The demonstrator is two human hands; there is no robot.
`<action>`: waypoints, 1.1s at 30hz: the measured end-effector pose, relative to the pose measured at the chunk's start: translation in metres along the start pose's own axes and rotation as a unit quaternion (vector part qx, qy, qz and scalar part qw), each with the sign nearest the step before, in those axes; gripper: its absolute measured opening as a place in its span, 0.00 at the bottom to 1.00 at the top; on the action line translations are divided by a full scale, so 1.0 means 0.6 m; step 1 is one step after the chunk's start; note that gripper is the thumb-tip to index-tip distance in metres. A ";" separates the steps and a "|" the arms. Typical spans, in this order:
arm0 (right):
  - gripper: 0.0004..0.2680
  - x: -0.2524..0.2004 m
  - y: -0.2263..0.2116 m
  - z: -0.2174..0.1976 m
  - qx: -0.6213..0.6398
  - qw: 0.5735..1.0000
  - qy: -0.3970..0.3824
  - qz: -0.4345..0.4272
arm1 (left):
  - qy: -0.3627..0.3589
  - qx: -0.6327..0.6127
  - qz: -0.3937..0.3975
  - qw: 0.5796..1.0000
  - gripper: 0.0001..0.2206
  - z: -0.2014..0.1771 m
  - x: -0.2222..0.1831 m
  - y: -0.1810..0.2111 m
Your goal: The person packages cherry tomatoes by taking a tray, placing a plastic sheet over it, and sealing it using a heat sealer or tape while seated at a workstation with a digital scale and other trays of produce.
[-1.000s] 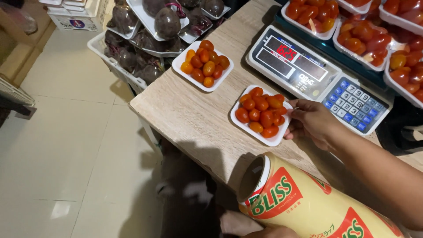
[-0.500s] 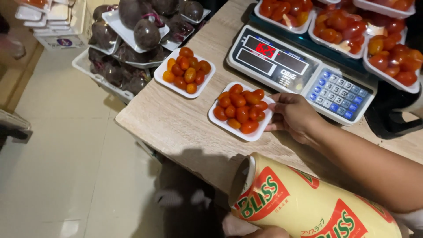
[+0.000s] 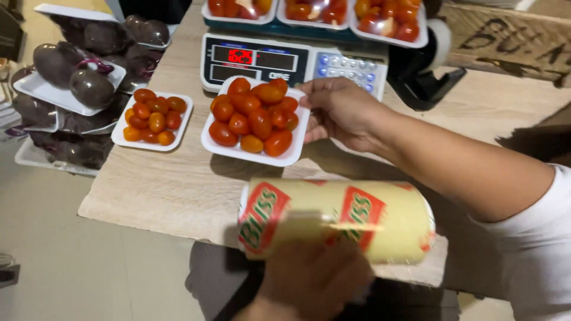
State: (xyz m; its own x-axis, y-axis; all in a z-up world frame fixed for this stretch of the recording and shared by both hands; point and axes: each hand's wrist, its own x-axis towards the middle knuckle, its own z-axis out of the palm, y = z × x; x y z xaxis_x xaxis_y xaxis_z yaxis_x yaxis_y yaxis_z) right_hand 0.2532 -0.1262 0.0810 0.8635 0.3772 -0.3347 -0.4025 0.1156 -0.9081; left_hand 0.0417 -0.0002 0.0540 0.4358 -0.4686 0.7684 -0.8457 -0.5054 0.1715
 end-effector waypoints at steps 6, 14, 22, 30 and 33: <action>0.05 -0.063 -0.018 -0.073 -0.020 0.998 0.022 -0.047 | -0.017 0.220 -0.033 0.975 0.10 0.020 0.035 -0.032; 0.13 -0.081 0.002 -0.162 -0.026 0.994 -0.021 -0.103 | 0.042 0.145 -0.007 0.988 0.07 -0.001 0.093 -0.012; 0.12 -0.075 0.030 -0.168 0.020 0.992 -0.073 -0.104 | 0.060 0.162 0.040 0.984 0.13 -0.015 0.105 0.002; 0.11 -0.061 0.041 -0.181 0.010 0.991 -0.098 -0.093 | 0.076 0.242 0.054 0.966 0.11 -0.052 0.145 0.003; 0.04 -0.077 0.039 -0.165 -0.017 0.996 -0.053 -0.063 | 0.021 0.286 0.086 0.954 0.05 -0.064 0.154 0.016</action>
State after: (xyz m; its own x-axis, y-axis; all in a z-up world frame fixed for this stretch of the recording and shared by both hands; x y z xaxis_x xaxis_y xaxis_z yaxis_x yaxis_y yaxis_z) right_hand 0.2339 -0.2318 0.0501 0.8688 0.4574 -0.1898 -0.2805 0.1387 -0.9498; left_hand 0.0619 -0.0206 0.1503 0.2832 -0.5561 0.7814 -0.5915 -0.7426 -0.3141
